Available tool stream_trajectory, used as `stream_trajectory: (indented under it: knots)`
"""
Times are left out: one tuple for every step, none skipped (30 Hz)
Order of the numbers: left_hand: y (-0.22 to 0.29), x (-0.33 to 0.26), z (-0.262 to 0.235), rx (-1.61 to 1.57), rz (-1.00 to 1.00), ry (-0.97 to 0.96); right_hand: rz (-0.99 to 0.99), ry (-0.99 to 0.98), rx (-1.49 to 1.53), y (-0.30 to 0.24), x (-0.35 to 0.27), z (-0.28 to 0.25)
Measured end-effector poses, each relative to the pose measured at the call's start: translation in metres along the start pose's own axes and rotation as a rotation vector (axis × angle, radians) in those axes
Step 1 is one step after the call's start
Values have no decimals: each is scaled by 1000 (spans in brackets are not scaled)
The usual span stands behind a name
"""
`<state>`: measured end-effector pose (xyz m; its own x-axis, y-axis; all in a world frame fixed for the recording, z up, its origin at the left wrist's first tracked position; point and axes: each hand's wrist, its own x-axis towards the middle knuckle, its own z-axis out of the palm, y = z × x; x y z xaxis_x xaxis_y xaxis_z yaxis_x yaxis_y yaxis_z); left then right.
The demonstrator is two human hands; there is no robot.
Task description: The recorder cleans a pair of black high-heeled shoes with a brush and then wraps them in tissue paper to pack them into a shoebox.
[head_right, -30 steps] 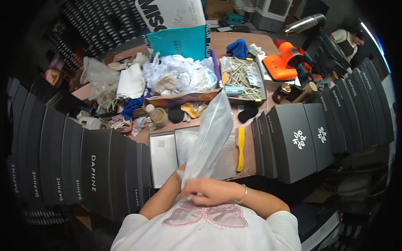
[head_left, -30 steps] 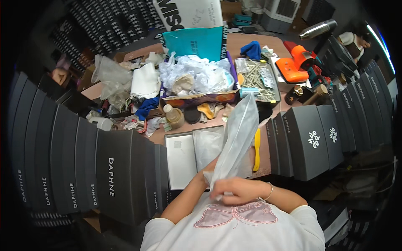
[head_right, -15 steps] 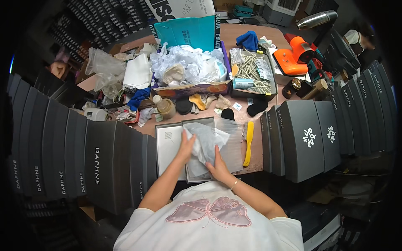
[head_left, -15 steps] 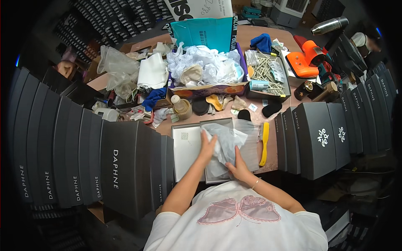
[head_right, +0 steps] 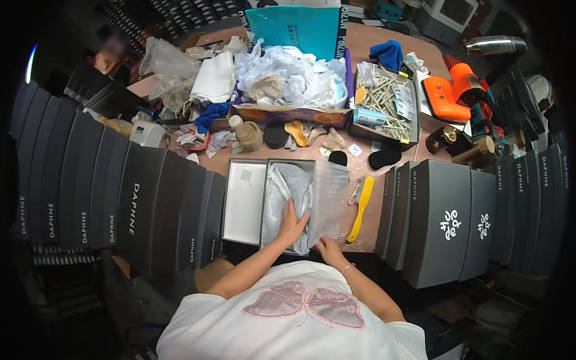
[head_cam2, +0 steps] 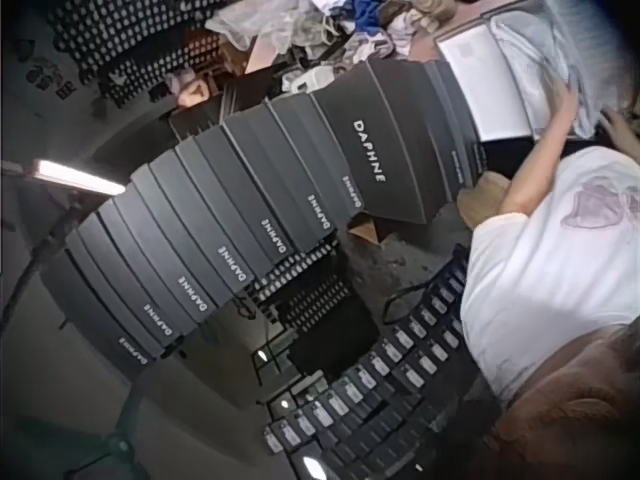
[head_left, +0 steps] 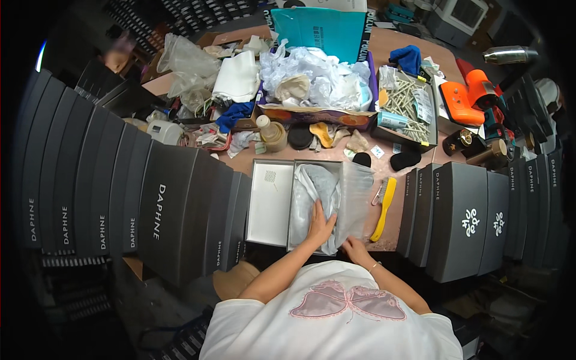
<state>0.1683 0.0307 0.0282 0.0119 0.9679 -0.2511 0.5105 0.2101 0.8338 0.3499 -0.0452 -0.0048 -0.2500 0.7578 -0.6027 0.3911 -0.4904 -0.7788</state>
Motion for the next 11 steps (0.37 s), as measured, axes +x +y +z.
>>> stream_trajectory:
  knots:
    - [-14, -2, 8, -34, -66, -39, -32, 67, 75, -6, 6, 2]
    - [-23, 4, 9, -33, -74, -12, -72, 135, 145, -12, 14, 2]
    - [-29, 9, 4, -167, -53, -81, -283, 207, 98, -15, 13, 3]
    - [-36, 19, -4, -300, -31, -148, -494, 279, 54, -18, 12, 4]
    - [-41, 19, -9, -440, -8, -212, -594, 296, 4, -41, 5, 4]
    - [-43, 11, -8, -245, -90, -31, -704, 319, -49, -86, -2, 1]
    - [-36, 1, -15, -181, -99, 129, -815, 358, -100, -117, 0, -4]
    - [-17, -14, -30, -187, -25, 277, -824, 305, -242, -129, 7, -7]
    - [2, -27, -51, -227, 90, 346, -827, 253, -385, -139, 13, -9]
    - [22, -42, -72, -260, 205, 354, -825, 193, -527, -145, 18, -10]
    - [40, -58, -94, -290, 321, 329, -824, 196, -529, -146, 16, -5]
